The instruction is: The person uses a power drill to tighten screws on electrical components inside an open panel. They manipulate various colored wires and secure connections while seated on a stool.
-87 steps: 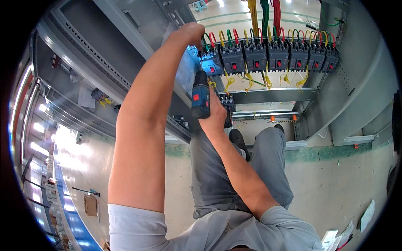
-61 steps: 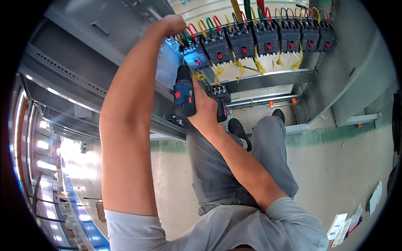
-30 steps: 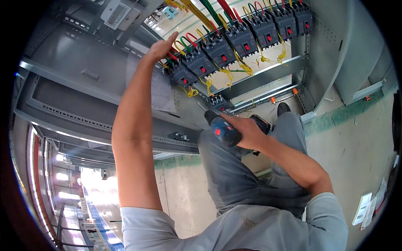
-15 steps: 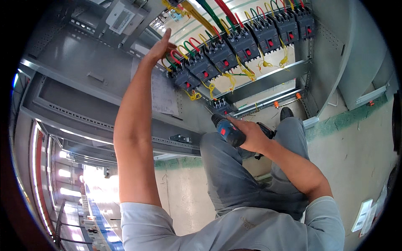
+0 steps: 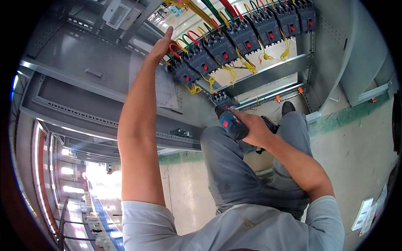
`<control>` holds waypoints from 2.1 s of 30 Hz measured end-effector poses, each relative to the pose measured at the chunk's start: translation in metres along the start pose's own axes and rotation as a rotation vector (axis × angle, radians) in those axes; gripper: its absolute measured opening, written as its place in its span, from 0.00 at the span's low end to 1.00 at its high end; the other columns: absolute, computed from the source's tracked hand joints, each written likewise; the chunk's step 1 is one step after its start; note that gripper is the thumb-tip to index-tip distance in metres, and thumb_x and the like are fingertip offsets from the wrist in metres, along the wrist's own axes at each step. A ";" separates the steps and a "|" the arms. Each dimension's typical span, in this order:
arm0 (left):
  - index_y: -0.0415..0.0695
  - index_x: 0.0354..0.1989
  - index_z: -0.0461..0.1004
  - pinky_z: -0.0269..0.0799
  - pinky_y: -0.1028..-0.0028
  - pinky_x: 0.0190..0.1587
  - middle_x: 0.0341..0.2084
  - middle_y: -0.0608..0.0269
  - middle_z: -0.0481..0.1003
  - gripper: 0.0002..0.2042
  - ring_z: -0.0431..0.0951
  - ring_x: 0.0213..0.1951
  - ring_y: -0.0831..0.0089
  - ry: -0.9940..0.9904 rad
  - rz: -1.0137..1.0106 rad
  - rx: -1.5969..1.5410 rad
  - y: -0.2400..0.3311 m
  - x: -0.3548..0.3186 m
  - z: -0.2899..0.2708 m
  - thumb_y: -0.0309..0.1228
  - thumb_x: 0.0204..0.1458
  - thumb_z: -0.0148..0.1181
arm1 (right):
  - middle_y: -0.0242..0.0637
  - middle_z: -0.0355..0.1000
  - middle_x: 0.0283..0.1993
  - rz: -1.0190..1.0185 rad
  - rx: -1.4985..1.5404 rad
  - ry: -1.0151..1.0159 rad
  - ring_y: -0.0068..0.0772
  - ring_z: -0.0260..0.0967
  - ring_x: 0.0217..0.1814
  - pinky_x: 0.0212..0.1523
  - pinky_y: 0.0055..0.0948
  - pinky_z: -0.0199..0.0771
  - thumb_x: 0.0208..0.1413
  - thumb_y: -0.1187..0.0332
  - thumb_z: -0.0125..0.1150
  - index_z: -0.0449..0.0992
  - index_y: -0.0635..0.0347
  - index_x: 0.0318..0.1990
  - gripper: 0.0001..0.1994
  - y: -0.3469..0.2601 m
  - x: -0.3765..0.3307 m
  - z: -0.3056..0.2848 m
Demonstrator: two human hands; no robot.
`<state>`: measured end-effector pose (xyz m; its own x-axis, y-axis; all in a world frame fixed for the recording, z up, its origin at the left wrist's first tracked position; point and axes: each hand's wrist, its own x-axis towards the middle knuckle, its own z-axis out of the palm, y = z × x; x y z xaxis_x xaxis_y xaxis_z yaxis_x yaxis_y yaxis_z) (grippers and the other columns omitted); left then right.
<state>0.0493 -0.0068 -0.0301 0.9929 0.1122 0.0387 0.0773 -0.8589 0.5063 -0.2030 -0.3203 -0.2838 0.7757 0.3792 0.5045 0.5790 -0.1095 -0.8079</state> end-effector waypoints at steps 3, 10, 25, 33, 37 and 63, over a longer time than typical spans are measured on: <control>0.32 0.41 0.85 0.68 0.66 0.54 0.35 0.51 0.83 0.51 0.79 0.39 0.63 -0.024 -0.041 0.015 0.004 -0.001 0.002 0.76 0.59 0.35 | 0.50 0.80 0.47 -0.003 -0.055 0.038 0.55 0.79 0.48 0.48 0.48 0.79 0.50 0.66 0.70 0.71 0.56 0.65 0.32 0.006 -0.002 0.003; 0.32 0.41 0.85 0.67 0.66 0.56 0.34 0.50 0.83 0.51 0.79 0.39 0.63 -0.049 0.013 0.016 0.003 -0.009 0.003 0.77 0.58 0.37 | 0.52 0.79 0.48 0.017 -0.009 -0.017 0.56 0.79 0.49 0.49 0.48 0.78 0.50 0.66 0.71 0.70 0.59 0.67 0.34 0.002 0.004 -0.003; 0.32 0.48 0.83 0.64 0.69 0.61 0.42 0.52 0.84 0.52 0.78 0.48 0.65 -0.105 -0.024 -0.125 0.015 -0.009 -0.009 0.77 0.59 0.32 | 0.52 0.79 0.47 0.048 0.005 -0.042 0.57 0.79 0.48 0.48 0.49 0.79 0.50 0.66 0.71 0.68 0.55 0.67 0.34 -0.008 0.004 -0.010; 0.32 0.50 0.82 0.67 0.69 0.57 0.42 0.53 0.83 0.52 0.79 0.45 0.67 -0.107 -0.036 -0.049 0.013 -0.013 -0.005 0.77 0.60 0.32 | 0.54 0.78 0.47 0.086 0.019 -0.067 0.59 0.78 0.48 0.50 0.48 0.78 0.50 0.64 0.71 0.68 0.55 0.70 0.37 -0.005 0.003 -0.014; 0.31 0.50 0.82 0.69 0.69 0.54 0.40 0.53 0.84 0.52 0.79 0.43 0.67 -0.152 -0.045 -0.020 0.013 -0.008 -0.006 0.77 0.59 0.33 | 0.55 0.78 0.49 0.058 0.006 -0.060 0.58 0.78 0.50 0.51 0.48 0.78 0.50 0.64 0.71 0.67 0.56 0.70 0.37 -0.004 0.003 -0.015; 0.39 0.55 0.81 0.82 0.62 0.38 0.61 0.45 0.74 0.46 0.80 0.47 0.61 -0.089 0.218 0.033 0.042 -0.006 0.028 0.75 0.59 0.41 | 0.54 0.78 0.53 0.012 -0.049 -0.080 0.59 0.76 0.55 0.53 0.48 0.77 0.55 0.63 0.67 0.70 0.58 0.68 0.32 0.002 0.002 0.001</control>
<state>0.0496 -0.0573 -0.0328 0.9904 -0.1208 0.0671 -0.1382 -0.8739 0.4660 -0.2011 -0.3189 -0.2845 0.7615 0.4494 0.4671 0.5826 -0.1588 -0.7971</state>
